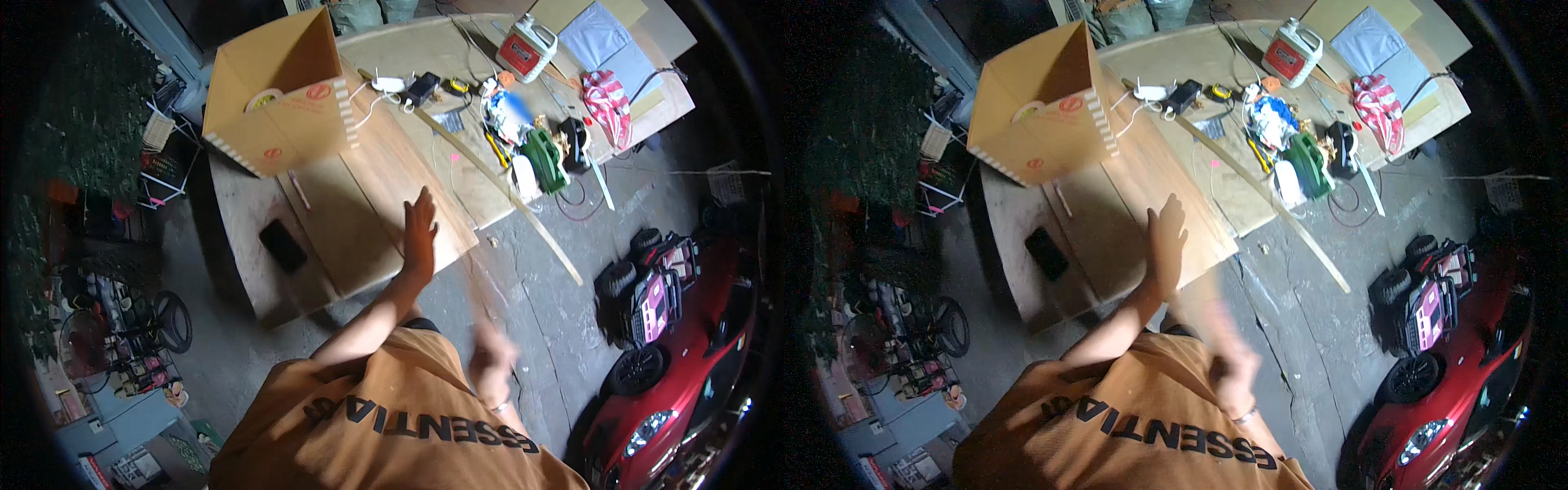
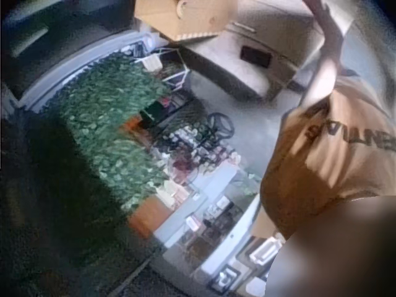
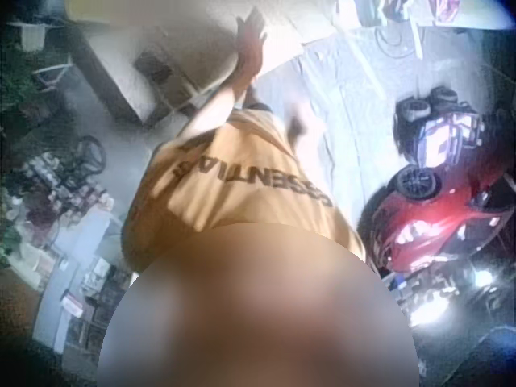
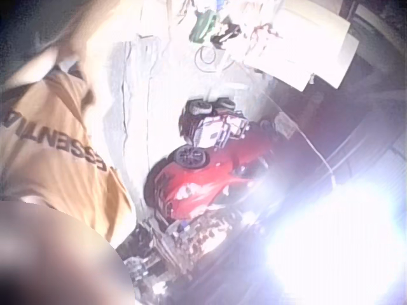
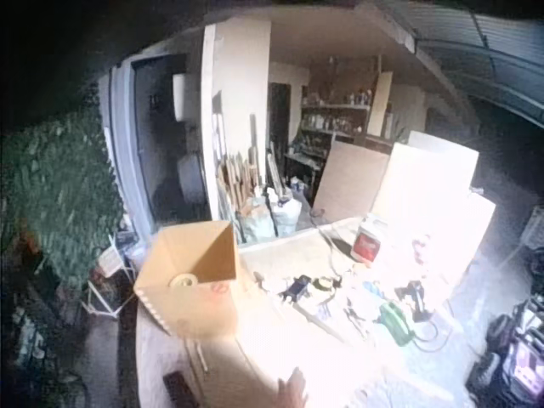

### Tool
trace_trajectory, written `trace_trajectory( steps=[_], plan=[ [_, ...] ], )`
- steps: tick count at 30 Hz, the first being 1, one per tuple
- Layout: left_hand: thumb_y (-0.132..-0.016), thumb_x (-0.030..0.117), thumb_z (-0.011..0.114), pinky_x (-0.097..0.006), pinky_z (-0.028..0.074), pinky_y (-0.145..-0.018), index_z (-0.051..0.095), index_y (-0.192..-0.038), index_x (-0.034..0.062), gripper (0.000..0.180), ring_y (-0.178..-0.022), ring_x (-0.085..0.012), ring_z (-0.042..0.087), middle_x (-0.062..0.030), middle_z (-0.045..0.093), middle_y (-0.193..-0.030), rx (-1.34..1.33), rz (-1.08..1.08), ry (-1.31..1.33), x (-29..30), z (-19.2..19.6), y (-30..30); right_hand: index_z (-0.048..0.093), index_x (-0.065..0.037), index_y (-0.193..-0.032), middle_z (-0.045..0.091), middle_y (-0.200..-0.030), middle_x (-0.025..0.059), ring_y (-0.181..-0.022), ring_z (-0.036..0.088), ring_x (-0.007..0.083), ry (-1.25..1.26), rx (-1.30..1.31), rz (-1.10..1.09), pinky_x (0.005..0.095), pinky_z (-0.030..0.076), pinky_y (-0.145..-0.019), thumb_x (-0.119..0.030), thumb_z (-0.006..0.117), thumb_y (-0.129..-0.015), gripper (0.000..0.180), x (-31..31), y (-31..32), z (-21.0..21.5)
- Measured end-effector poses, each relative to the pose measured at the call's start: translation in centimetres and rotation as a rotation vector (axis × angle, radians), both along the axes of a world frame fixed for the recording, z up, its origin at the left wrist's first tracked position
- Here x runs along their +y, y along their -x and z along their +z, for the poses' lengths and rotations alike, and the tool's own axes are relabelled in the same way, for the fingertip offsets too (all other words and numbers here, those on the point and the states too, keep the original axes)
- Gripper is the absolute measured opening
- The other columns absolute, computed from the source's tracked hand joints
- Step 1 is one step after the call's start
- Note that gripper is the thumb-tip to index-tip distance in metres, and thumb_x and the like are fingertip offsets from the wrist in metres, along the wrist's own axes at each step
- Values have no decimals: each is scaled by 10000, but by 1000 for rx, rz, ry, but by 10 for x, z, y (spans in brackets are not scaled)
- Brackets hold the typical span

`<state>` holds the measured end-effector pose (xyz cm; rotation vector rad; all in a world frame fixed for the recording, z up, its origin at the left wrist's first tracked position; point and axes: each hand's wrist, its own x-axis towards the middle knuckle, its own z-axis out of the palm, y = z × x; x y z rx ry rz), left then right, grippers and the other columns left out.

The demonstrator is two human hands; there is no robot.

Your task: The person assembles a cardboard box by wiping the interior with a cloth, folding and taping the flaps, and placing a cardboard insert inside. The person uses a cloth and tape to clean and secure the box components.

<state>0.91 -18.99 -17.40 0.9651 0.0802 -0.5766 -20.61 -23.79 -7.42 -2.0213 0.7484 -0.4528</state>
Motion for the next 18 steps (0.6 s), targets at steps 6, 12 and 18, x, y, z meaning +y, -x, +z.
trace_trajectory(
  steps=[6, 12, 18],
  plan=[
    [-1033, 727, 263, -501, 278, -1201, 315, -1621, 95, 865, -1475, -308, 391, -164, 355, -1649, 57, 78, 245, 84, 12, 78, 648, -159, -1397, 603, -1478, 110, -1377, 568, 311, 675, 19, 757, 472, 473, -1129, -106, 645, -895, 505, 70, 13, -17],
    [-1019, 747, 266, -494, 325, -1164, 336, -1605, 77, 893, -1420, -319, 443, -187, 390, -1618, 61, 33, 445, 168, 9, 114, 351, -111, -1615, 279, -1684, 185, -1560, 260, 364, 396, 94, 1110, 496, 228, -1267, -738, 456, -923, 940, 100, -8, -6],
    [-1005, 767, 268, -486, 372, -1126, 357, -1588, 58, 922, -1366, -331, 495, -209, 425, -1587, 39, 34, 543, 201, 10, 117, 390, -178, -1606, 312, -1661, 218, -1543, 277, 418, 606, -48, 964, 559, 259, -1231, -516, 601, -975, 746, 85, -68, -42]
  ],
)
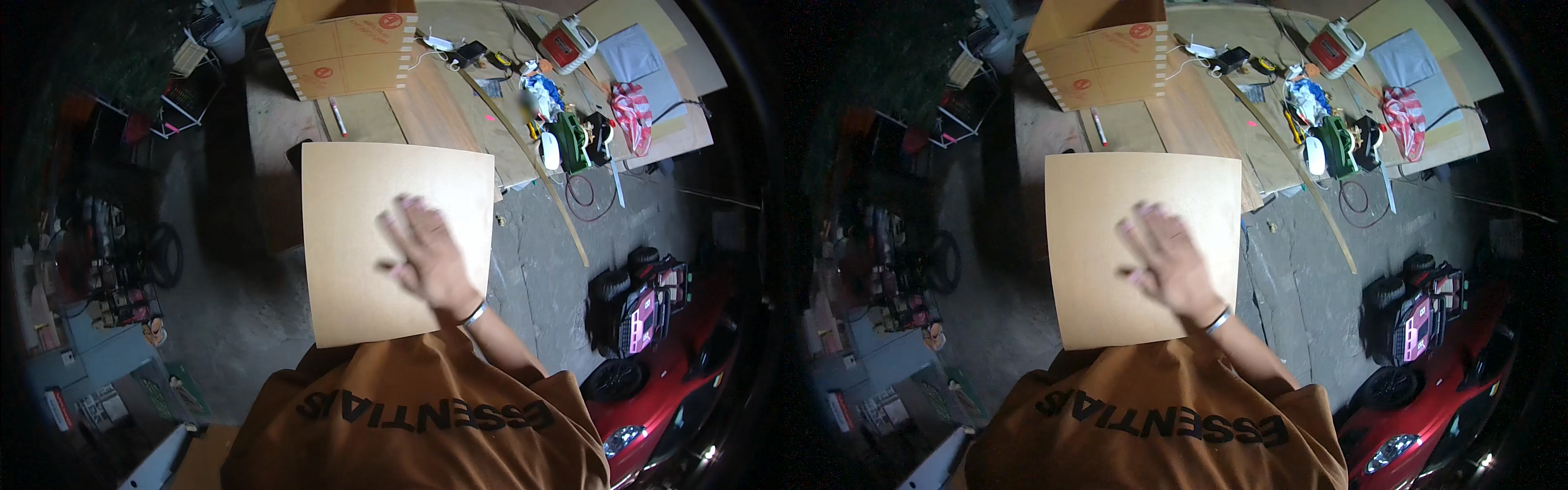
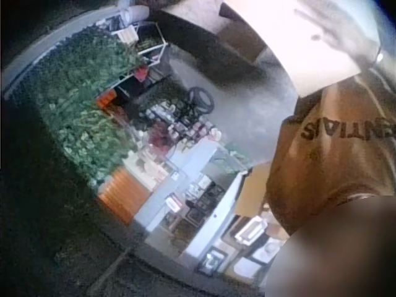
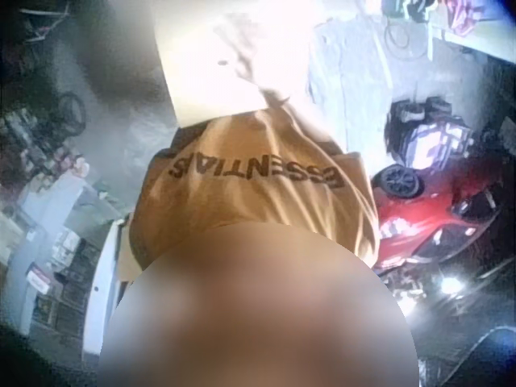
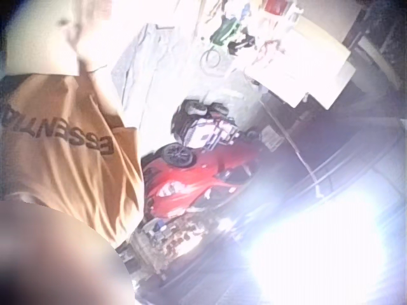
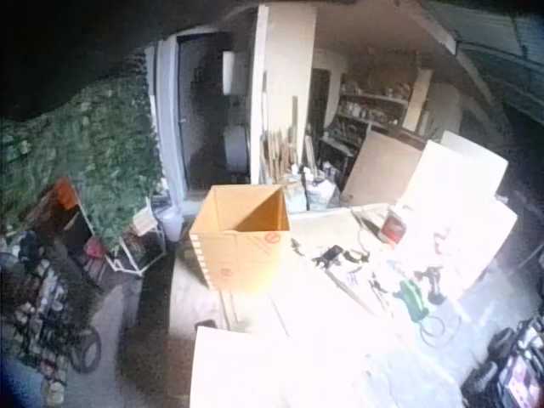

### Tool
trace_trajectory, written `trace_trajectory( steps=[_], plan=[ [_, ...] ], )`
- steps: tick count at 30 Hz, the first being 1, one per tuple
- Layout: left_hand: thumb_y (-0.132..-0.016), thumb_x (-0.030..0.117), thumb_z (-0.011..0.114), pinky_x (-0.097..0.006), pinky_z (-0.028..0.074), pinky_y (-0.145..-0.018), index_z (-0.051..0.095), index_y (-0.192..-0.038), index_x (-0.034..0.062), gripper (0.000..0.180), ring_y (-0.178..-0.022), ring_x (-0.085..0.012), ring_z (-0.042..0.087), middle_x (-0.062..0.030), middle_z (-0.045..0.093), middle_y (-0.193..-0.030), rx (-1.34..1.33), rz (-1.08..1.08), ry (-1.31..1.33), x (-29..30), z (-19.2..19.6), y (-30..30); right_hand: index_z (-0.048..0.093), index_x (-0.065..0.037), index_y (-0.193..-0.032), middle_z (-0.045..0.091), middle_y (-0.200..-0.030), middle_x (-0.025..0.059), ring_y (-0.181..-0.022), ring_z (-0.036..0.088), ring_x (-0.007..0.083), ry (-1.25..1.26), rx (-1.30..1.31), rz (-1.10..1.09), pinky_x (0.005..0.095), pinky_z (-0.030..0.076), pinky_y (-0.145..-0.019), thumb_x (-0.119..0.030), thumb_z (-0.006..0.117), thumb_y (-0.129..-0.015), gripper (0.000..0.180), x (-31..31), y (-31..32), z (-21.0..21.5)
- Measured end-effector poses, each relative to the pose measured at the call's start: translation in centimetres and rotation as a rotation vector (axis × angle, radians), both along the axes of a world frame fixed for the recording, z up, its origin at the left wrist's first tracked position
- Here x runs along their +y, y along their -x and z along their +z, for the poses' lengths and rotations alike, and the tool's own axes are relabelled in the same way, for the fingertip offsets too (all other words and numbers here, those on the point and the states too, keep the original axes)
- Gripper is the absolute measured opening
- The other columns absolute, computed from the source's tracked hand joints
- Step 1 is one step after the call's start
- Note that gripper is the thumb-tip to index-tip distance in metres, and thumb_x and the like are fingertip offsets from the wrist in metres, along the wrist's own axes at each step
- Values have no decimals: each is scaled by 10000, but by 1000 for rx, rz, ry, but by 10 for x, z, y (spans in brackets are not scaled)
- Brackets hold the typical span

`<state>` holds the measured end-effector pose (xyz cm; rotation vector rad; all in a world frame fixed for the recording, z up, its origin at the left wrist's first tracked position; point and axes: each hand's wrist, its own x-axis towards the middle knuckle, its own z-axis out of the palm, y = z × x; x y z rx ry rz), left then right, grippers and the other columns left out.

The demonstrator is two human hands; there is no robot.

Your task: The person assembles a cardboard box by wiping the interior with a cloth, folding and taping the flaps, and placing a cardboard insert inside. The person uses a cloth and tape to clean and secure the box components.

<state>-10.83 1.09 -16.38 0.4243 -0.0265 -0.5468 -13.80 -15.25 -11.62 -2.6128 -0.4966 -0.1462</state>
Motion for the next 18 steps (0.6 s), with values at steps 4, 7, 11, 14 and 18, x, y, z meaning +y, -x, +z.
trace_trajectory(
  steps=[4, 7, 11, 14, 18],
  plan=[
    [-996, 781, 270, -482, 403, -1101, 371, -1577, 46, 943, -1329, -339, 530, -225, 448, -1566, -7, 12, 55, 19, 1, 8, 351, 85, -1541, 386, -1580, 321, -1493, 352, 446, -226, 56, -736, 554, 280, -1216, -410, 606, -1030, 756, -80, -4, -19],
    [-990, 791, 271, -478, 426, -1083, 381, -1569, 36, 958, -1302, -345, 556, -236, 466, -1550, -24, -12, 101, 33, -8, 14, 383, 41, -1545, 504, -1531, 215, -1372, 537, 295, -1474, 676, -571, 404, 441, -1120, -381, 612, -1047, 693, -108, 34, -35],
    [-980, 804, 273, -473, 457, -1058, 395, -1558, 24, 979, -1266, -352, 591, -251, 489, -1529, -107, -142, 225, 65, -8, 2, 610, 21, -1328, 705, -1274, 115, -1157, 658, 206, -1647, 668, -439, 370, 497, -1045, -181, 668, -1018, 375, -120, 66, -56],
    [-974, 815, 274, -469, 481, -1039, 406, -1550, 15, 995, -1238, -358, 617, -263, 507, -1513, -289, -359, 277, 104, 15, -29, 656, 15, -1209, 730, -1116, 52, -1023, 651, 114, -1459, 244, -542, 275, 501, -924, -167, 657, -1025, 258, -142, 78, -29],
    [-1014, 760, 231, -496, 449, -1075, 437, -1521, 17, 923, -1360, -348, 535, -188, 535, -1501, -236, 126, -930, 121, 31, -63, 677, 34, -1074, 705, -978, 28, -897, 646, 120, -925, -133, -643, 274, 522, -816, -95, 591, -1051, 157, -130, 80, 34]
  ],
)
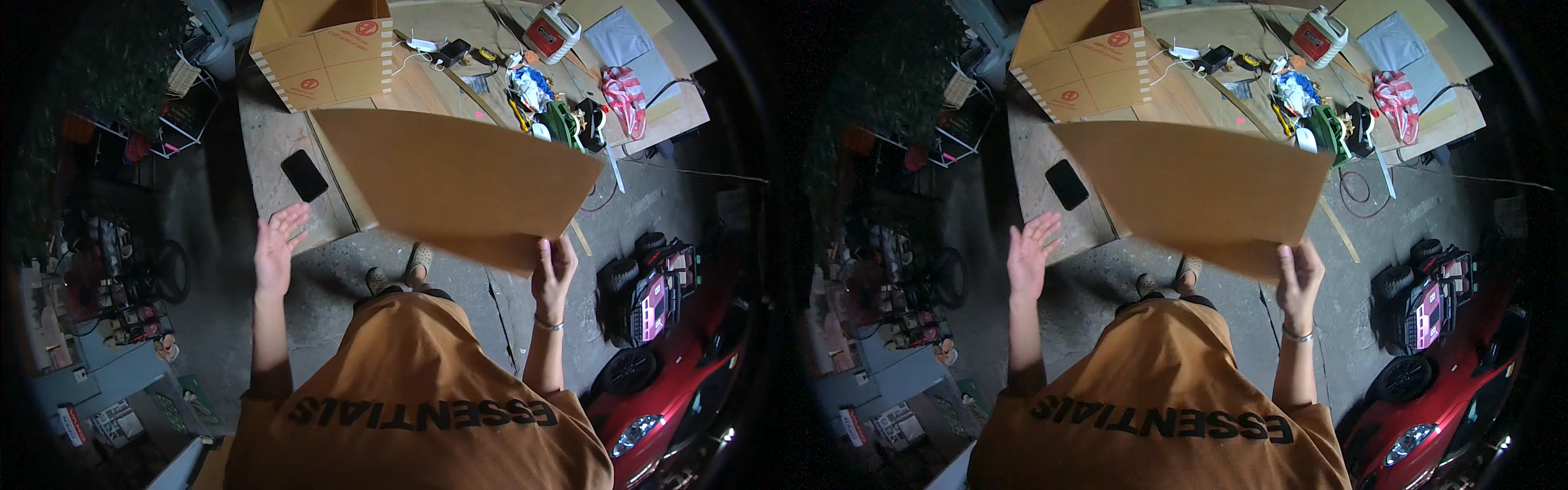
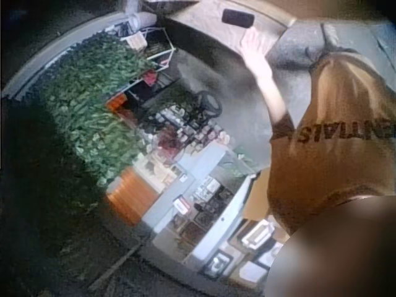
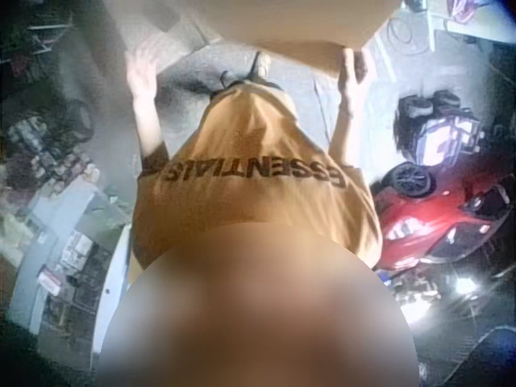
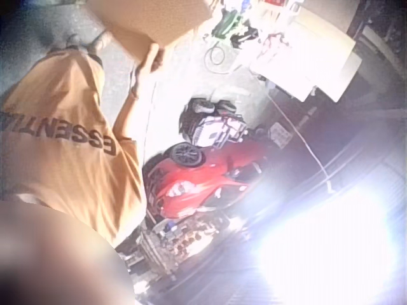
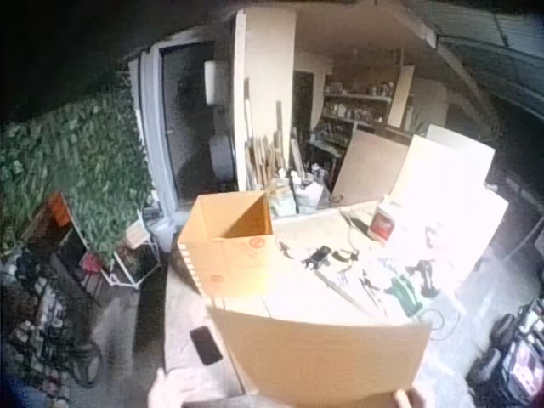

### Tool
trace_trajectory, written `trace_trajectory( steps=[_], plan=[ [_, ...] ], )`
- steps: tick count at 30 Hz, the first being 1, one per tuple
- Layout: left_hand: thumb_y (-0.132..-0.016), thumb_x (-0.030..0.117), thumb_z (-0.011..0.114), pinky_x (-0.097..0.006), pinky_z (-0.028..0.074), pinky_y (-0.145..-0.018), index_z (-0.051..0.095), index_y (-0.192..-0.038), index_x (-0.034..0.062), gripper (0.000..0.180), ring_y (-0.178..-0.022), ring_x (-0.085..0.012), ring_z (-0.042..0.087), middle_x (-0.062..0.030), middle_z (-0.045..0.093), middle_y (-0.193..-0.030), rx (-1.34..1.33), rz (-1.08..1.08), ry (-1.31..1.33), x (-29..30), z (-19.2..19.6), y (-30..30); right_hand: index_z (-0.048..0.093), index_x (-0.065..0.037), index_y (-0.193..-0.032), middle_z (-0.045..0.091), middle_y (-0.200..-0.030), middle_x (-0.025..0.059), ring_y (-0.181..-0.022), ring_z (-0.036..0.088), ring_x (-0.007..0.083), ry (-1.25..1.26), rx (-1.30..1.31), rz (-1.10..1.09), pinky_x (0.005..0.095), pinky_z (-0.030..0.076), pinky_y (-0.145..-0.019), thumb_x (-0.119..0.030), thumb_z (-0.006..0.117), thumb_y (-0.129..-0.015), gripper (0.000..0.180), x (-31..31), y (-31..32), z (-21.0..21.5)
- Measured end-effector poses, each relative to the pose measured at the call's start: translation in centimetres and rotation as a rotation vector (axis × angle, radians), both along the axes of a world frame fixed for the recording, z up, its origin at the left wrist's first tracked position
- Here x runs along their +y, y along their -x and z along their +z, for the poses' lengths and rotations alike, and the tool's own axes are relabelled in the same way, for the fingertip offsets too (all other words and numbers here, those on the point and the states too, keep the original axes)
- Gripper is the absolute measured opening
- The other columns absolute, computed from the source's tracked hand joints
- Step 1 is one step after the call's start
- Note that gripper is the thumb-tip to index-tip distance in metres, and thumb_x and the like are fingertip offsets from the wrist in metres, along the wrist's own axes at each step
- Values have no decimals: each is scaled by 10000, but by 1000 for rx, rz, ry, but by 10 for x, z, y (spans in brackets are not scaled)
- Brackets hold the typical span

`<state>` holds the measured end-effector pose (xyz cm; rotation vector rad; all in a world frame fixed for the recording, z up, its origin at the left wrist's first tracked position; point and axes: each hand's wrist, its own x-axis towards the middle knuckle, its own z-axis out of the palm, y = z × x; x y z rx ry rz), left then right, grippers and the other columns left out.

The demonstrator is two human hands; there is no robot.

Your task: The person assembles a cardboard box by wiping the interior with a cloth, folding and taping the flaps, and placing a cardboard insert inside. The person uses a cloth and tape to clean and secure the box components.

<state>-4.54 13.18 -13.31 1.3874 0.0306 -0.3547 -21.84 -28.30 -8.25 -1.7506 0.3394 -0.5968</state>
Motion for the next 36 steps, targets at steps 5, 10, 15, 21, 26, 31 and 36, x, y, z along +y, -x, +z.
trace_trajectory(
  steps=[5, 10, 15, 21, 26, 31, 36],
  plan=[
    [-1016, 711, 376, -428, 427, -1133, 398, -1543, 30, 861, -1426, -248, 470, -128, 480, -1561, 179, -438, 907, -40, -15, 23, 760, -140, -1167, 743, -1259, 56, -1191, 705, 225, 1262, -189, 464, 374, 568, -1025, -131, 704, -909, 264, 71, -13, 36],
    [-1020, 174, 620, -374, 504, -1032, 586, -1380, 13, 395, -1218, -197, 627, -87, 678, -1301, 273, -173, 431, -30, -5, 23, 562, -201, -1496, 534, -1547, 59, -1450, 482, 246, 1288, -27, 746, 416, 414, -1187, -474, 592, -979, 586, 84, -11, 22],
    [-1021, 102, 573, -412, 489, -1068, 535, -1424, -24, 424, -1274, -235, 613, -136, 644, -1374, 93, -238, 535, -30, -13, 26, 450, -191, -1574, 392, -1633, 167, -1509, 370, 371, 1083, 158, 576, 507, 314, -1231, -636, 566, -947, 778, 73, -24, -19],
    [-1030, 93, 566, -378, 456, -1085, 564, -1407, -15, 393, -1277, -196, 602, -101, 644, -1387, -40, -252, 455, -22, -18, 35, 243, 76, -1595, 438, -1579, 254, -1438, 468, 346, 113, 191, 99, 426, 354, -1199, -338, 673, -1018, 829, 25, -66, -55],
    [-1040, 99, 554, -380, 461, -1085, 548, -1430, -3, 403, -1291, -198, 593, -101, 641, -1393, -36, -221, 449, -16, -21, 34, 621, 12, -1257, 691, -1207, 66, -1115, 602, 123, -326, 180, 318, 303, 461, -991, -220, 641, -1050, 311, 5, -60, -48],
    [-1074, 166, 542, -405, 465, -1107, 512, -1460, 16, 415, -1311, -226, 584, -109, 611, -1427, 75, -71, 478, -10, -29, 26, 651, -36, -1043, 658, -965, -34, -901, 558, 58, -399, 122, 287, 242, 438, -848, -169, 633, -1051, 134, 29, -51, -24],
    [-1045, 228, 630, -350, 481, -1036, 623, -1347, 25, 364, -1200, -168, 631, -65, 684, -1298, 43, 66, 463, -9, -19, 15, 644, -35, -1067, 647, -956, -30, -873, 541, 50, -367, 87, 260, 225, 428, -813, -166, 630, -1054, 133, 51, -45, -5]
  ],
)
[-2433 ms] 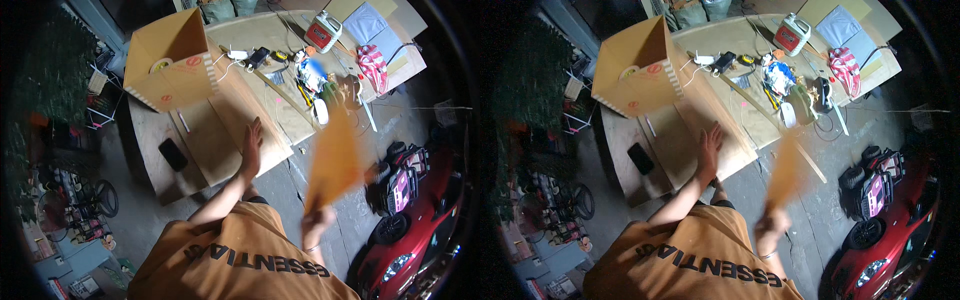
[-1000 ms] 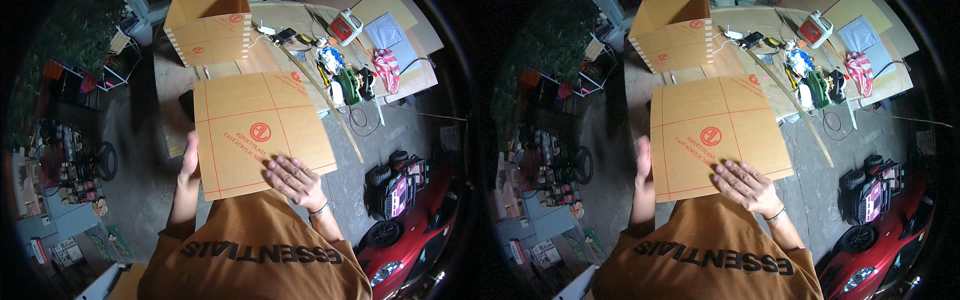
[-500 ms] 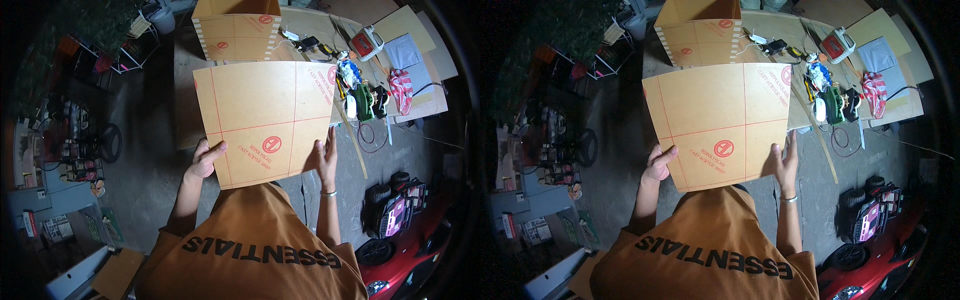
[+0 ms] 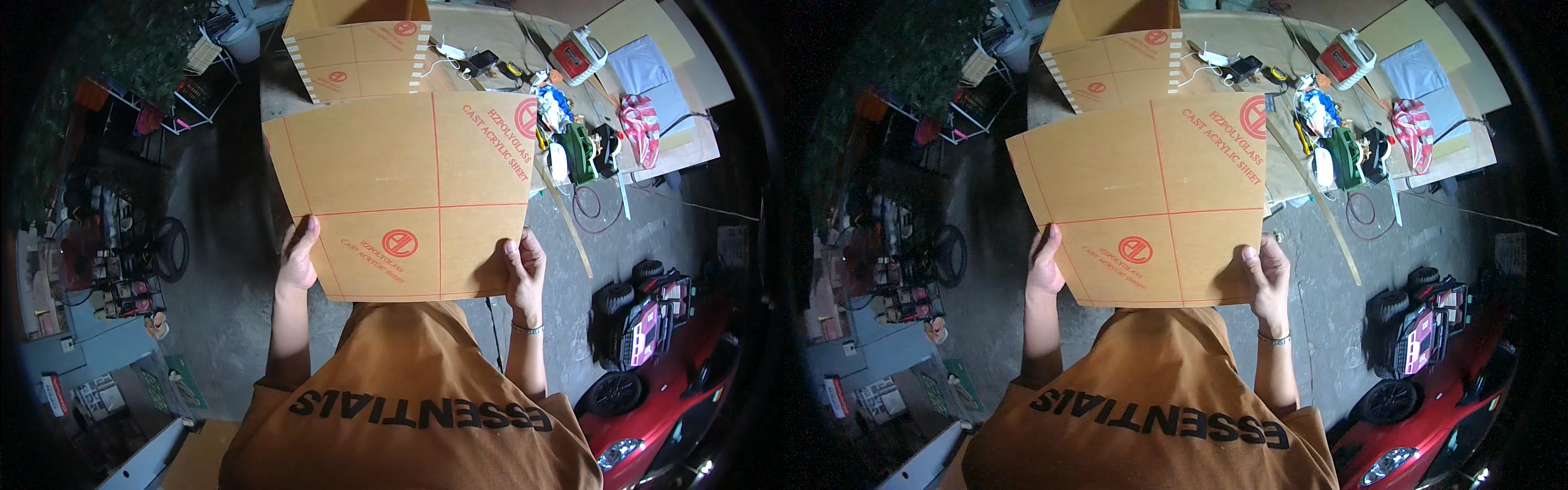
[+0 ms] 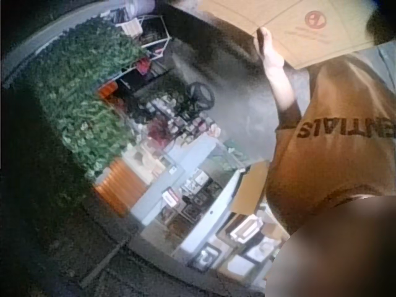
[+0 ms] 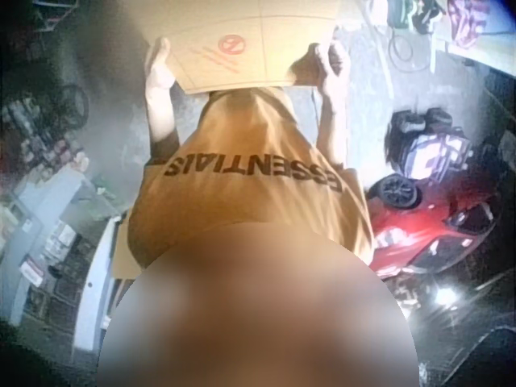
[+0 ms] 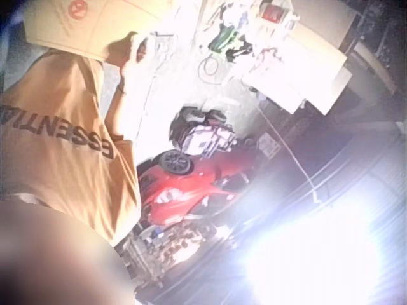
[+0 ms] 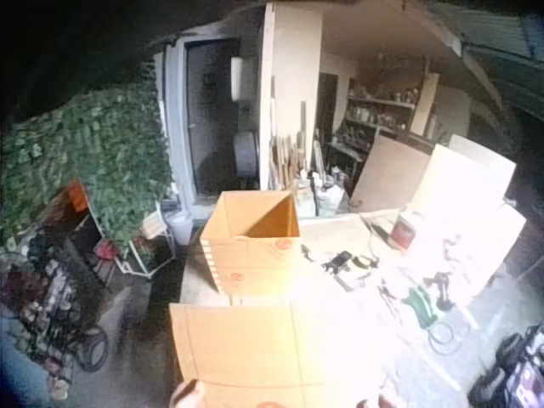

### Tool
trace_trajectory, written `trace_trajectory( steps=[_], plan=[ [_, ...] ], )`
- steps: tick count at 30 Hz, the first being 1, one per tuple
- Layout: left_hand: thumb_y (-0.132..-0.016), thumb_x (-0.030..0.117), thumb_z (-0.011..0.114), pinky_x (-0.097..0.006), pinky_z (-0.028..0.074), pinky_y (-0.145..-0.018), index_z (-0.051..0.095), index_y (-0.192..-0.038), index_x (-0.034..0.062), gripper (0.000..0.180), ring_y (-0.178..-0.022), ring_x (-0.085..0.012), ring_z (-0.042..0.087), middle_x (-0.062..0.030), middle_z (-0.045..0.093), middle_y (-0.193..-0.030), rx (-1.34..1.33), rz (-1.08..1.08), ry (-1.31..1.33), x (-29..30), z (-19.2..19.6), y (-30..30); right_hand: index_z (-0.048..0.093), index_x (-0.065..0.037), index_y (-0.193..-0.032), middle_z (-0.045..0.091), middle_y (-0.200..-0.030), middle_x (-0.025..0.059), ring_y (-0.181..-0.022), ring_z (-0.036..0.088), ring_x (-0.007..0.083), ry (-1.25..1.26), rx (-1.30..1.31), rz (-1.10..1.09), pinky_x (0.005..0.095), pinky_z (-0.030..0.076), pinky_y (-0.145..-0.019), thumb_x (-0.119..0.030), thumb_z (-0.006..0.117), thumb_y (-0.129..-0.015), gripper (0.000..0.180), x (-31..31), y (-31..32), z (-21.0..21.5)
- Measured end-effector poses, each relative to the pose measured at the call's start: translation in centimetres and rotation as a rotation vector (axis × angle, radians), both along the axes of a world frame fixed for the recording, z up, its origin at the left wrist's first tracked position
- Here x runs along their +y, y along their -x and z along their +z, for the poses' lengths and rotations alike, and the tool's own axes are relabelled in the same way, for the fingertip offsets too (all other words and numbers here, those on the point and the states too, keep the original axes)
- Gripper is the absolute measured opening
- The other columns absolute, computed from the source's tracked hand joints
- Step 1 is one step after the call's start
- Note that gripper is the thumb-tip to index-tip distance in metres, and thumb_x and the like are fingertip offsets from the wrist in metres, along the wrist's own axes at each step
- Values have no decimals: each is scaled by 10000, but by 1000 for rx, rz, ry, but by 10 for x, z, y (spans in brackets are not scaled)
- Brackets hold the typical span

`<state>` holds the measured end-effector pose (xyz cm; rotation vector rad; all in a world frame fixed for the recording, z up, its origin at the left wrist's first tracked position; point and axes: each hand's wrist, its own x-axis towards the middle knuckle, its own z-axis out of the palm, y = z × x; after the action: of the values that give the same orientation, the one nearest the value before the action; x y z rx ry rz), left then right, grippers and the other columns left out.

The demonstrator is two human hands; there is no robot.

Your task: The person assembles a cardboard box by wiping the interior with a cloth, folding and taping the flaps, and placing a cardboard insert inside. The person uses a cloth and tape to clean and secure the box components.

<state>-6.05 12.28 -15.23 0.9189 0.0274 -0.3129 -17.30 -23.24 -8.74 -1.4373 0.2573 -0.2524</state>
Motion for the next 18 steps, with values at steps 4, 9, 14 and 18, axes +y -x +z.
trace_trajectory(
  steps=[4, 9, 14, 18],
  plan=[
    [-1041, 235, 632, -350, 469, -1047, 617, -1343, 9, 377, -1197, -164, 628, -62, 683, -1294, 17, 35, -115, 1, 23, -4, 642, -24, -1088, 655, -979, -28, -895, 544, 46, -24, 33, -31, 221, 428, -829, -171, 626, -1059, 151, 7, 3, -1],
    [-1088, 206, 539, -324, 469, -1026, 614, -1342, -6, 339, -1185, -145, 629, -79, 685, -1290, -73, -63, -55, 12, 57, 2, 641, -12, -1119, 675, -1019, -15, -924, 557, 46, -126, 21, -55, 223, 433, -858, -177, 617, -1064, 176, 10, 2, -11],
    [-1109, 174, 466, -355, 465, -1066, 540, -1421, -39, 385, -1243, -200, 618, -134, 639, -1377, -198, -57, -215, 22, 80, 8, 641, -1, -1159, 702, -1097, 16, -988, 588, 67, -198, 26, -42, 253, 453, -911, -174, 602, -1068, 199, 15, 1, -17],
    [-1098, 195, 507, -321, 460, -1042, 565, -1387, -44, 380, -1210, -168, 621, -119, 660, -1338, -179, -23, -203, 27, 91, 14, 639, 3, -1179, 704, -1144, 33, -1044, 594, 86, -188, 35, -10, 270, 446, -959, -179, 589, -1073, 216, 21, -2, -19]
  ],
)
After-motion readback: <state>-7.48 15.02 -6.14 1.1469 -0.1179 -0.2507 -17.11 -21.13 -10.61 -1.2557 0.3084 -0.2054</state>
